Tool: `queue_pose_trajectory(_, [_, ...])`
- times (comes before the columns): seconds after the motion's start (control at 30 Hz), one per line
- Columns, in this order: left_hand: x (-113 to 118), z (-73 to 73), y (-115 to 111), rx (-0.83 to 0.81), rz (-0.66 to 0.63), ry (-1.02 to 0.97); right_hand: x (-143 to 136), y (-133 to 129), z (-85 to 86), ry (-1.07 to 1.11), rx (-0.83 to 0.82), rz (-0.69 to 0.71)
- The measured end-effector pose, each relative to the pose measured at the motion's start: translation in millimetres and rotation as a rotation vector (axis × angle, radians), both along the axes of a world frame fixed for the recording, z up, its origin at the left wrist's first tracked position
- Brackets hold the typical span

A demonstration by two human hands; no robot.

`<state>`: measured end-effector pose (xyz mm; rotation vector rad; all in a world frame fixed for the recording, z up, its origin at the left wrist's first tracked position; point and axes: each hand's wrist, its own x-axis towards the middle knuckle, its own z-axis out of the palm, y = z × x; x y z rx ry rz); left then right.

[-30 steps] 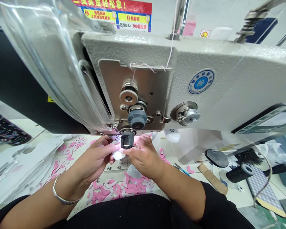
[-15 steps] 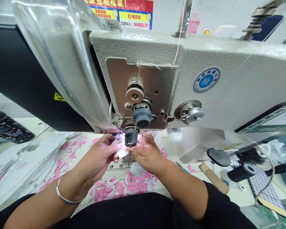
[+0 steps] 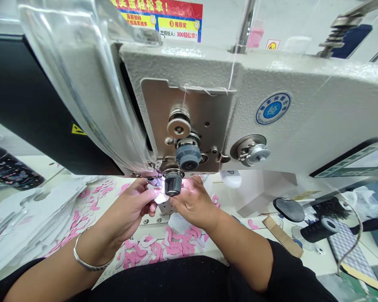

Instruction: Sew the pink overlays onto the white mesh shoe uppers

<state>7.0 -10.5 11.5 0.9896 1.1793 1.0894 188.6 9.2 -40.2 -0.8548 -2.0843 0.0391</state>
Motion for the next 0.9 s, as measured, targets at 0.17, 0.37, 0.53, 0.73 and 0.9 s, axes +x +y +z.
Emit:
queue_pose_trajectory(0.17, [-8.4, -4.6, 11.3, 0.022, -0.059, -0.019, -4.7, -5.6, -4.2, -0.007, 0.027, -0.072])
queue_pose_trajectory(0.37, [-17.9, -14.6, 22.9, 0.052, -0.152, -0.062, -10.1, -14.4, -7.1, -0.027, 0.055, -0.159])
queue_pose_trajectory(0.53, [-19.9, -16.4, 24.5, 0.057, -0.158, -0.074, -13.7, -19.5, -7.3, -0.082, 0.094, -0.187])
queue_pose_trajectory(0.73, [-21.5, -19.3, 33.4, 0.038, -0.185, -0.136, -16.8, -24.8, -11.7, -0.143, 0.157, -0.232])
queue_pose_trajectory(0.9, [-22.3, -22.9, 39.0, 0.031, -0.172, -0.153, -15.8, -24.8, -11.0, -0.153, 0.174, -0.243])
